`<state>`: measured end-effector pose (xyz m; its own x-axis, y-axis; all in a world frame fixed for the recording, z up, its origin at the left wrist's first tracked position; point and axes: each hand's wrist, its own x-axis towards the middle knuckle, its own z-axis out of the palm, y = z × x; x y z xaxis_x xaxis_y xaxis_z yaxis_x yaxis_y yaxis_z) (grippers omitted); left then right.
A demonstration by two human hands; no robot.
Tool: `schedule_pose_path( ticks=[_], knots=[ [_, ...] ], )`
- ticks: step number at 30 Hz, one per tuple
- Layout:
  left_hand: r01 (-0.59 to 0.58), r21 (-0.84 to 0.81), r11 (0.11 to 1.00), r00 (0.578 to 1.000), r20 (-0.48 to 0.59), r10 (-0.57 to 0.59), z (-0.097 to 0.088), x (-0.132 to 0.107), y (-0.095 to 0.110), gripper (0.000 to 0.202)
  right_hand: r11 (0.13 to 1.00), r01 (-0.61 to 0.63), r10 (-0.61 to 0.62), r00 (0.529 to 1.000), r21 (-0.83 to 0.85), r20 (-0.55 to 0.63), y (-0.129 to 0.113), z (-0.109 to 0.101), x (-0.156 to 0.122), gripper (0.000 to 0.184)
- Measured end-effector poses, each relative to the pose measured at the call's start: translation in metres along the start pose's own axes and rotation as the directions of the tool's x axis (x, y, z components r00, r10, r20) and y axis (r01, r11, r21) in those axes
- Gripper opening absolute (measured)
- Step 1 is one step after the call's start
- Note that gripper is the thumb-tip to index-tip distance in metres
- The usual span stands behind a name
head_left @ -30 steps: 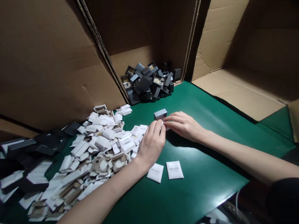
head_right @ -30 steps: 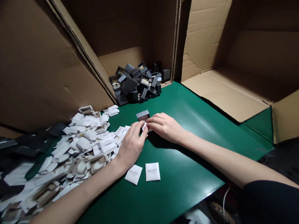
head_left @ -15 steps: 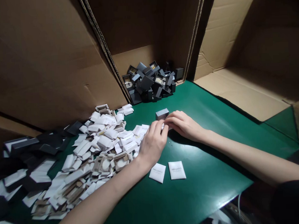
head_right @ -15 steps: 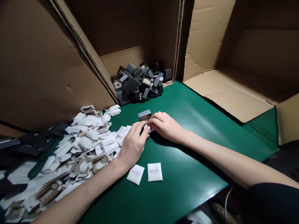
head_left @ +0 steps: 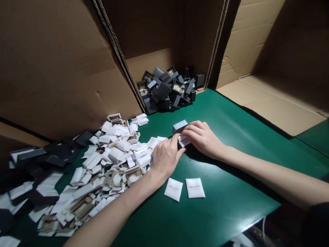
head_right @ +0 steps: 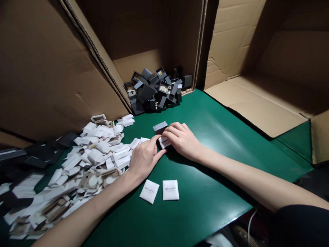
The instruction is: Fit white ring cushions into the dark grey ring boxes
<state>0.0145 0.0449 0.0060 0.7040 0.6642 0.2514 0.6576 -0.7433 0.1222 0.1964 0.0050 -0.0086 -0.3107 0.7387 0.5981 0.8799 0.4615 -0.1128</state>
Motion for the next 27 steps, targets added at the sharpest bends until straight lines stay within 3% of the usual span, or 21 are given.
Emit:
schedule_pose_path(
  ticks=[12, 18, 23, 27],
  knots=[
    [0.106, 0.022, 0.994, 0.976, 0.188, -0.108, -0.009, 0.008, 0.005, 0.044, 0.999, -0.017, 0.019, 0.999, 0.047, -0.038, 0.002, 0.007, -0.001, 0.017],
    [0.037, 0.088, 0.995, 0.968, 0.246, -0.057, -0.013, 0.012, 0.004, 0.042, 0.996, -0.057, 0.059, 0.998, 0.072, -0.034, 0.002, 0.008, 0.003, 0.017],
    [-0.004, 0.111, 0.994, 0.983, 0.183, -0.016, -0.006, 0.007, 0.001, 0.043, 0.998, -0.055, 0.056, 0.998, 0.041, -0.024, 0.002, 0.007, 0.004, 0.019],
    [-0.140, 0.114, 0.984, 0.989, -0.029, 0.144, -0.001, 0.001, 0.001, 0.042, 0.999, -0.054, 0.054, 0.998, 0.008, -0.016, 0.001, 0.005, 0.006, 0.019]
  ],
)
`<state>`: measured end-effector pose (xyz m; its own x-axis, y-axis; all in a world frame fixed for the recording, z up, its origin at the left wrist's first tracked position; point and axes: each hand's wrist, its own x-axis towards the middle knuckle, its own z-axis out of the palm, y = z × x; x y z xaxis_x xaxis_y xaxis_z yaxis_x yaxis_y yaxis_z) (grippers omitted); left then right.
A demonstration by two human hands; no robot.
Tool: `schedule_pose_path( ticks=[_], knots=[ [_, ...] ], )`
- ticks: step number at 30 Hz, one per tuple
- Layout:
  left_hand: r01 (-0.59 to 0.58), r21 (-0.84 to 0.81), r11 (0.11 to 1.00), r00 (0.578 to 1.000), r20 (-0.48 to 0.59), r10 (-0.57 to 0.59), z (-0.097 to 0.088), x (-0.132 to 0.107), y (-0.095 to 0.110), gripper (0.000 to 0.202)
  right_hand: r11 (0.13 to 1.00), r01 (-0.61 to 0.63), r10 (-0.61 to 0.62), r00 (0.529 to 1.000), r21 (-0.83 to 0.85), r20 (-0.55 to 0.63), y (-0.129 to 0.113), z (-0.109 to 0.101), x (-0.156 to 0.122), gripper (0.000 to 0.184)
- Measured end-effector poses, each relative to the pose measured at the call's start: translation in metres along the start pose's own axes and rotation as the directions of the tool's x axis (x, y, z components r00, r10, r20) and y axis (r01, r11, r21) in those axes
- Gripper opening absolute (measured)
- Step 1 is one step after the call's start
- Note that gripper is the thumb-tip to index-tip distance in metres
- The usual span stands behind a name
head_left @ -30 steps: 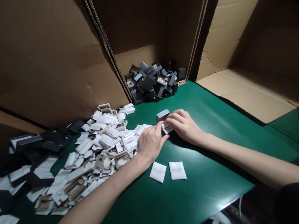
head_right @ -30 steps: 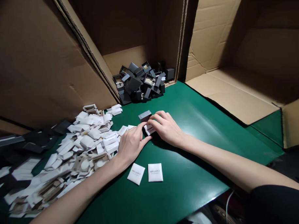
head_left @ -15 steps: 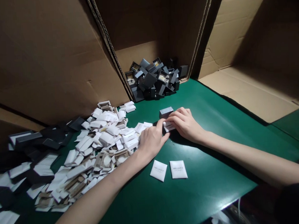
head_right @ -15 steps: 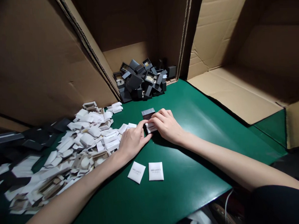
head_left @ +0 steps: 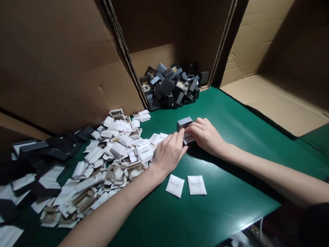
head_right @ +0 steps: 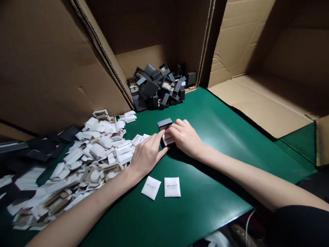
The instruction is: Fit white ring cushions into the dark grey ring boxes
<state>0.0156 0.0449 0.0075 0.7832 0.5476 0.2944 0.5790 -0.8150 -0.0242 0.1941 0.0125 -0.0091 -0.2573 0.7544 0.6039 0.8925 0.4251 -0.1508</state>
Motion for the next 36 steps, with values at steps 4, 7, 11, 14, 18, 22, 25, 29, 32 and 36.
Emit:
schedule_pose_path(
  ticks=[4, 7, 11, 14, 18, 22, 25, 29, 32, 36],
  knots=[
    [-0.171, 0.047, 0.984, 0.975, -0.138, 0.176, 0.003, -0.001, 0.001, 0.010, 1.000, 0.025, -0.025, 0.999, -0.002, -0.020, -0.002, -0.003, -0.001, 0.021],
    [-0.225, 0.074, 0.972, 0.952, -0.195, 0.235, 0.007, -0.001, 0.001, 0.014, 0.997, 0.066, -0.068, 0.996, -0.042, -0.061, -0.002, -0.006, -0.005, 0.021],
    [-0.247, 0.122, 0.961, 0.937, -0.222, 0.269, 0.009, -0.002, 0.001, 0.020, 0.977, 0.135, -0.149, 0.986, -0.166, -0.074, 0.000, -0.008, -0.008, 0.018],
    [-0.242, 0.145, 0.959, 0.941, -0.207, 0.269, 0.008, -0.002, 0.003, 0.022, 0.960, 0.161, -0.175, 0.984, -0.229, -0.043, -0.002, -0.009, -0.011, 0.021],
    [-0.225, 0.168, 0.960, 0.949, -0.184, 0.255, 0.006, -0.002, 0.004, 0.021, 0.953, 0.151, -0.150, 0.988, -0.264, 0.022, -0.010, -0.011, -0.015, 0.024],
    [-0.219, 0.172, 0.960, 0.956, -0.158, 0.246, 0.006, -0.001, 0.004, 0.018, 0.953, 0.099, -0.088, 0.995, -0.285, 0.054, -0.015, -0.011, -0.018, 0.021],
    [-0.222, 0.168, 0.961, 0.959, -0.143, 0.246, 0.007, -0.002, 0.003, 0.018, 0.961, 0.091, -0.088, 0.996, -0.260, 0.023, -0.012, -0.010, -0.018, 0.022],
    [-0.239, 0.145, 0.960, 0.954, -0.148, 0.260, 0.008, -0.003, 0.003, 0.020, 0.985, 0.065, -0.067, 0.998, -0.157, -0.007, -0.004, -0.007, -0.018, 0.035],
    [-0.233, 0.137, 0.963, 0.955, -0.155, 0.253, 0.007, -0.003, 0.004, 0.020, 0.993, 0.065, -0.067, 0.998, -0.093, -0.010, -0.001, -0.008, -0.017, 0.040],
    [-0.233, 0.141, 0.962, 0.956, -0.150, 0.254, 0.007, -0.003, 0.004, 0.019, 0.993, 0.082, -0.084, 0.996, -0.088, -0.027, 0.000, -0.012, -0.013, 0.037]
  ],
)
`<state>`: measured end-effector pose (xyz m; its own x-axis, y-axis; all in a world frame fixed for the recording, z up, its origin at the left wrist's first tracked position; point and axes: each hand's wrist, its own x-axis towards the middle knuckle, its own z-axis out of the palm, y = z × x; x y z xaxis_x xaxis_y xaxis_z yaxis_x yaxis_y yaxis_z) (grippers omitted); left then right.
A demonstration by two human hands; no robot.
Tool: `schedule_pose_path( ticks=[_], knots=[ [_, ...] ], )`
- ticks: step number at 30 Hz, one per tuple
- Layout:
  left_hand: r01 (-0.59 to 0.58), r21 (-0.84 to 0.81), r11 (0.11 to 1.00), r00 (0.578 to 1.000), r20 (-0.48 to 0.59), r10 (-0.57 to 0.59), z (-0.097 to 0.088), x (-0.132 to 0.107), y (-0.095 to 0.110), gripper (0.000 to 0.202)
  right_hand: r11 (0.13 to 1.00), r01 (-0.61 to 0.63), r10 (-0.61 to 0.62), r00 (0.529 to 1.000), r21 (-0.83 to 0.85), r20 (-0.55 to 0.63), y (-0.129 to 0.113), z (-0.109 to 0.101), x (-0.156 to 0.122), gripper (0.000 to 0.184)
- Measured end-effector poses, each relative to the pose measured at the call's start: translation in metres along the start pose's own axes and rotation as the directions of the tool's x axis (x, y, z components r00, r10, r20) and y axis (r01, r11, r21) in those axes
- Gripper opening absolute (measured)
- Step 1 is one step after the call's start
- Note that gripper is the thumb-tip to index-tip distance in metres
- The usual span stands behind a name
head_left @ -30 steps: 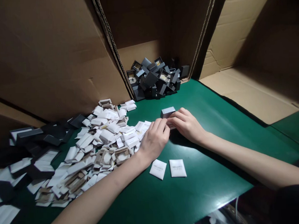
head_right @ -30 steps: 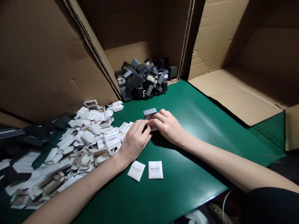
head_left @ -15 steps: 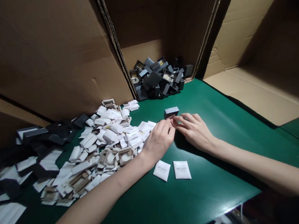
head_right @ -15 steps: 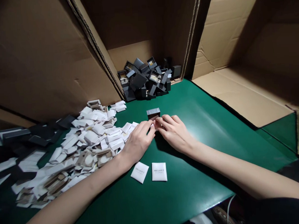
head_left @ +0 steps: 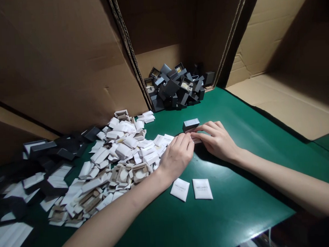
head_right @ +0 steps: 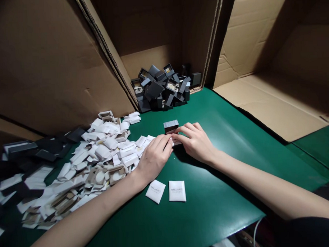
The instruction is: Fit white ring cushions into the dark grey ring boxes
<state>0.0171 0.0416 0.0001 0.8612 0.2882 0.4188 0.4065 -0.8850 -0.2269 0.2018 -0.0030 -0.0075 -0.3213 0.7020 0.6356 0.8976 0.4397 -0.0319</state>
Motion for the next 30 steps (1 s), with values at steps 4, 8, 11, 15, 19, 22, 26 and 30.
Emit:
schedule_pose_path(
  ticks=[4, 8, 11, 15, 19, 22, 26, 30],
  knots=[
    [-0.028, -0.013, 1.000, 1.000, -0.011, 0.027, 0.000, 0.001, 0.000, 0.018, 0.998, 0.032, -0.038, 0.993, -0.058, -0.111, -0.001, -0.003, 0.003, 0.028],
    [-0.044, -0.014, 0.999, 0.999, -0.013, 0.044, 0.000, 0.002, 0.000, 0.018, 0.993, -0.024, -0.005, 0.971, -0.116, -0.240, -0.001, -0.003, 0.004, 0.013],
    [-0.053, -0.022, 0.998, 0.998, -0.016, 0.053, 0.001, 0.002, 0.000, 0.019, 0.988, -0.102, 0.079, 0.980, -0.118, -0.182, 0.000, -0.002, 0.007, 0.011],
    [-0.065, -0.042, 0.997, 0.997, -0.038, 0.064, 0.003, 0.002, 0.000, 0.019, 0.989, -0.100, 0.093, 0.993, -0.108, -0.066, 0.005, -0.003, 0.013, 0.014],
    [-0.093, -0.106, 0.990, 0.995, -0.046, 0.089, 0.003, 0.004, 0.000, 0.021, 0.996, -0.072, 0.069, 0.996, -0.044, -0.050, 0.009, -0.003, 0.014, 0.018],
    [-0.101, -0.142, 0.985, 0.994, -0.043, 0.095, 0.003, 0.005, 0.000, 0.022, 0.998, -0.064, 0.064, 0.996, 0.003, -0.061, 0.010, -0.001, 0.012, 0.020],
    [-0.099, -0.152, 0.983, 0.995, -0.038, 0.094, 0.001, 0.006, 0.000, 0.020, 0.998, -0.056, 0.055, 0.993, -0.008, -0.100, 0.010, 0.003, 0.008, 0.019],
    [-0.107, -0.163, 0.981, 0.994, -0.054, 0.100, 0.001, 0.006, 0.000, 0.019, 0.998, -0.028, 0.020, 0.989, -0.053, -0.144, 0.011, 0.007, 0.007, 0.019]
  ],
)
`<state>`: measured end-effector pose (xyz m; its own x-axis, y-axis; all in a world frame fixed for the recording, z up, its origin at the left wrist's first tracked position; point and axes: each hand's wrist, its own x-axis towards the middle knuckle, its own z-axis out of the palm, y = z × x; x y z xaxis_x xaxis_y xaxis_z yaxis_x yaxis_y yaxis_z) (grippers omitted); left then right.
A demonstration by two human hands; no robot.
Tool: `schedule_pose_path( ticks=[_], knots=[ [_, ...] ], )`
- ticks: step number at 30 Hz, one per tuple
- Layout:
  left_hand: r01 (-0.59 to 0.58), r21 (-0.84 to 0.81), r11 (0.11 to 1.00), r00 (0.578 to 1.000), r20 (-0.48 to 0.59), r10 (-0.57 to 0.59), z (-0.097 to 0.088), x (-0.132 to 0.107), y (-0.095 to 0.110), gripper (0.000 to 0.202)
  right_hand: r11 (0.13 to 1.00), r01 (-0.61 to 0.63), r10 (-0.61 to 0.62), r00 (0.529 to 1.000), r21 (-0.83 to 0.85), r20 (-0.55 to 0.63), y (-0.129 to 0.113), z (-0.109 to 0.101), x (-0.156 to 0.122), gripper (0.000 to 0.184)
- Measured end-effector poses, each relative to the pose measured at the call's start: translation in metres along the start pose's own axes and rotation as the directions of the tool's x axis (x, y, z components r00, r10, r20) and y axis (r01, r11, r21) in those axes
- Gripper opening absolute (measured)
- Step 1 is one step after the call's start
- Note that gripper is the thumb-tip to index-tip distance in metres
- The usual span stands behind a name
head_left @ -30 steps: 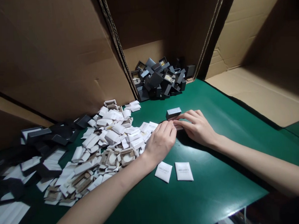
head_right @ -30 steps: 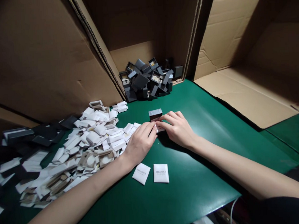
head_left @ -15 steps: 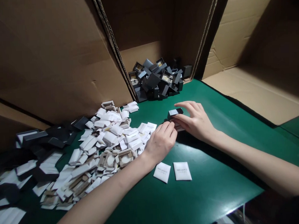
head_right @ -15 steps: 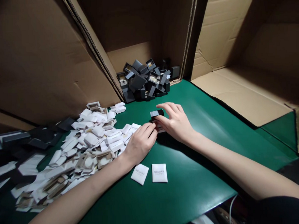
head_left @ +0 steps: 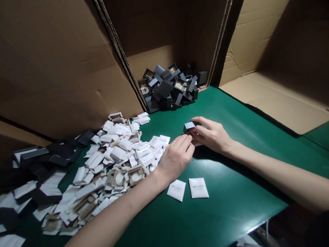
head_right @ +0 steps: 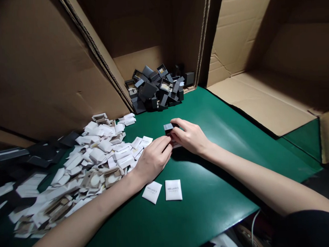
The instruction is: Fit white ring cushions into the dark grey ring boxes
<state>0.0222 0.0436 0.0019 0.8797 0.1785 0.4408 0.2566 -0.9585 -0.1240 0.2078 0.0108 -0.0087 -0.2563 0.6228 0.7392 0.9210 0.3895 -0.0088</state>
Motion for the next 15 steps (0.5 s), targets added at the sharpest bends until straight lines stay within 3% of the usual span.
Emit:
schedule_pose_path(
  ticks=[8, 15],
  knots=[
    [0.002, -0.022, 1.000, 1.000, -0.003, -0.002, -0.0014, 0.0015, 0.0000, 0.021, 0.998, -0.010, 0.009, 1.000, -0.062, -0.020, 0.0016, 0.0032, 0.0002, 0.021],
    [0.027, 0.010, 1.000, 0.999, 0.027, -0.028, -0.0014, 0.0009, 0.0030, 0.017, 0.999, -0.041, 0.042, 0.998, -0.016, 0.050, 0.0010, 0.0001, -0.0017, 0.015]
  ],
)
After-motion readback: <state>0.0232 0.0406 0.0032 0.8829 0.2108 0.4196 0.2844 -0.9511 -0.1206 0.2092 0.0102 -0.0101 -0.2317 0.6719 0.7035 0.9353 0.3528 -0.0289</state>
